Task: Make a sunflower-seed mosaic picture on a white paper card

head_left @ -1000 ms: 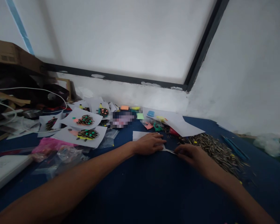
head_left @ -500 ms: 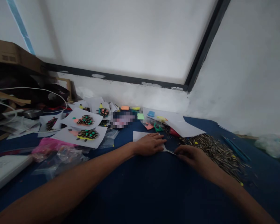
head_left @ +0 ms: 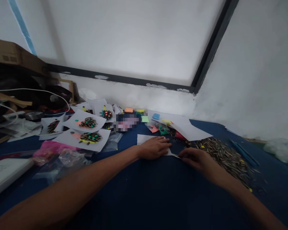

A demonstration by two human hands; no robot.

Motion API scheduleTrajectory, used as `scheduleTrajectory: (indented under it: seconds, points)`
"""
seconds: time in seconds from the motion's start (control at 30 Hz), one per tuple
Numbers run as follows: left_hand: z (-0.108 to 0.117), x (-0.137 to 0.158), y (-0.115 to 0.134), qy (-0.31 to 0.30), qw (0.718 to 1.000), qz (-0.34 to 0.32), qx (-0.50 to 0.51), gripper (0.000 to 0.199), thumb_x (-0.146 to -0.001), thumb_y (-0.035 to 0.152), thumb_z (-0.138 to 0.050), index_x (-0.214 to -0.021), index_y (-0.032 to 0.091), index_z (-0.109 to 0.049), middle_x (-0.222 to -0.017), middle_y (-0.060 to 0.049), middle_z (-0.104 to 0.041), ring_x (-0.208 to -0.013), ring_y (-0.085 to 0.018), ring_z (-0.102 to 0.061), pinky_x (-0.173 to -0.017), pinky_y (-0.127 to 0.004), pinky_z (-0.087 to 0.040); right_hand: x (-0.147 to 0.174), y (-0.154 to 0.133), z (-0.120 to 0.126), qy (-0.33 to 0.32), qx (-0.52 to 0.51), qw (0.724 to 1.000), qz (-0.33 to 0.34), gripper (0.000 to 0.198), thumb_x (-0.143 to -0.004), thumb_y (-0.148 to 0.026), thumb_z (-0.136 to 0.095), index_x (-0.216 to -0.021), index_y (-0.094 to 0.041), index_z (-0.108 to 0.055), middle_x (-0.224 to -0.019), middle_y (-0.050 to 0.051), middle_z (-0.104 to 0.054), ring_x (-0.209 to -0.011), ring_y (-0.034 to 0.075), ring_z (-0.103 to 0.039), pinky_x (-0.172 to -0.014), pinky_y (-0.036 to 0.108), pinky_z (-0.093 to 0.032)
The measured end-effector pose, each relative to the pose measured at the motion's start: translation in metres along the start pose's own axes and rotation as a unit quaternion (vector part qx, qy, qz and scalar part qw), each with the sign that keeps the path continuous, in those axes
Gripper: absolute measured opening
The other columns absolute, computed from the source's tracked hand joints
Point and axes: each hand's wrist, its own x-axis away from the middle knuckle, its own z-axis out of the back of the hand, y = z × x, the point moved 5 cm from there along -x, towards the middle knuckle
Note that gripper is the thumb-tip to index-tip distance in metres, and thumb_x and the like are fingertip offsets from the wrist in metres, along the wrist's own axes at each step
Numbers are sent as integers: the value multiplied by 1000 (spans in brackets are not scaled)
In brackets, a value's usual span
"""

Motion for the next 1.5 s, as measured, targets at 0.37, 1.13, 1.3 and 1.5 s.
scheduleTrajectory:
  seconds: [0.37,1.13,1.3,1.5]
  points:
    - [2,2,4,-9,1000,-4,-6,44,-99,37,-30,-141,27,-38,-153,-6,-24,-142,-26,-17,-113,-43,-17,4,-7,0,4,11,1000,-6,21,-82,-32,-50,-88,-21,-66,-87,5,-68,-80,20,-63,-71,31,-47]
    - [4,1,2,10,1000,-14,11,45,-98,28,-30,-141,17,-37,-151,-9,-29,-141,-24,-22,-114,-40,-20,1,-2,-13,28,59,996,55,16,-83,-23,-49,-85,-21,-65,-84,5,-64,-79,19,-60,-71,32,-46]
    - [4,0,1,11,1000,-9,27,46,-96,28,-33,-140,15,-37,-150,-10,-30,-141,-23,-22,-114,-41,-21,0,-7,-15,33,59,996,53,16,-83,-23,-47,-85,-21,-63,-82,5,-65,-78,19,-60,-71,32,-46]
    - [8,0,-1,12,998,9,68,46,-92,21,-42,-137,13,-40,-150,-11,-30,-140,-22,-23,-115,-38,-20,0,-16,-16,40,72,995,61,18,-85,-24,-46,-83,-20,-63,-82,6,-63,-76,19,-60,-70,32,-46]
